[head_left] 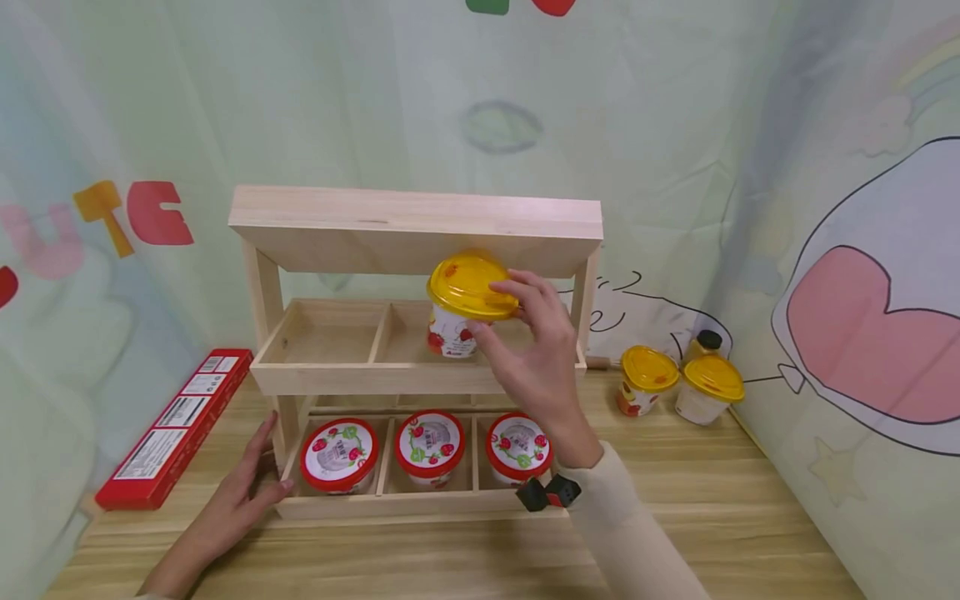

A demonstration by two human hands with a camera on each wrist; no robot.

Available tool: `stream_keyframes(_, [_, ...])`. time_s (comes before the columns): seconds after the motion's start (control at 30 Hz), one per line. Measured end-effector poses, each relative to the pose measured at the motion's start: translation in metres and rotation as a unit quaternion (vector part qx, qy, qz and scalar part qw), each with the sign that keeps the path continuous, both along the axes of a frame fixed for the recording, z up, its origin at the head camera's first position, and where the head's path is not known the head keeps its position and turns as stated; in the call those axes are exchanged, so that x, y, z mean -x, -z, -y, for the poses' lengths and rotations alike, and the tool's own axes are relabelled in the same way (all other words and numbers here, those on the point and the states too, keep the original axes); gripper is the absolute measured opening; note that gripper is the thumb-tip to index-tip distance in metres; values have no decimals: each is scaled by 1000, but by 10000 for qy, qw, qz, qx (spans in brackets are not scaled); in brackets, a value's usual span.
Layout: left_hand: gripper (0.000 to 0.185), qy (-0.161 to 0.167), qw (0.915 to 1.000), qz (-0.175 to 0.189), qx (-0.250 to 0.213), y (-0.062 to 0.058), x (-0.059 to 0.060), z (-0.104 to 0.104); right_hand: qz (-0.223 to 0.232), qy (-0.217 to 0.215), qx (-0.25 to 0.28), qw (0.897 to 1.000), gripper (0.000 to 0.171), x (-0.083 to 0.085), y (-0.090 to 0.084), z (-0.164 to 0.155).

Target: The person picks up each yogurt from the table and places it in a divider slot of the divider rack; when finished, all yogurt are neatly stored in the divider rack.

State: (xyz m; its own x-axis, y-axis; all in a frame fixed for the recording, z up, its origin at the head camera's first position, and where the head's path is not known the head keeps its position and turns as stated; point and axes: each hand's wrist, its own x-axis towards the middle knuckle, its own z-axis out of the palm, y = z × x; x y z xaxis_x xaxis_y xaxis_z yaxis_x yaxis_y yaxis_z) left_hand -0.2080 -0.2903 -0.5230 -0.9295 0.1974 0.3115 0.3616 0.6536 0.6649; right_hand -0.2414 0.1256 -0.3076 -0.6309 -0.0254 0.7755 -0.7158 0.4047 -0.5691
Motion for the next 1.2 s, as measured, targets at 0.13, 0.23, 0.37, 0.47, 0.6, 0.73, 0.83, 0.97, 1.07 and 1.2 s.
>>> stream_keyframes(0.13, [107,-10,10000,1,51,-1,0,0,42,-120,170,9998,43,3,1,9])
stream_keyframes(0.23, [107,-12,10000,32,43,-1,0,1,69,-177,192,9996,43,6,2,17])
stream_keyframes(0.37, [107,-19,10000,51,11,-1,0,1,76,-292,134,9995,42,9,3,28])
stream_keyframes(0.47, [107,-29,10000,48,14,-1,0,0,81,-394,92,9991,42,10,4,35])
stream_keyframes(0.6, [106,-22,10000,56,6,0,1,0,145,-515,52,9986,42,10,4,45])
stream_keyframes(0.73, [106,-15,10000,83,2,0,1,0,135,-623,0,9980,42,11,4,55])
stream_keyframes(0.83, [106,-44,9999,133,49,-1,1,0,36,-638,-71,9979,41,13,5,63])
stream_keyframes(0.97, [105,-49,9999,98,33,-1,1,1,-66,-657,-182,9977,41,16,4,72])
stream_keyframes(1.07, [105,1,10000,-9,-70,0,0,0,-113,-707,-257,9971,41,17,3,79])
stream_keyframes(1.2, [104,72,9997,-107,-196,2,0,-1,-199,-730,-310,9967,41,18,1,87])
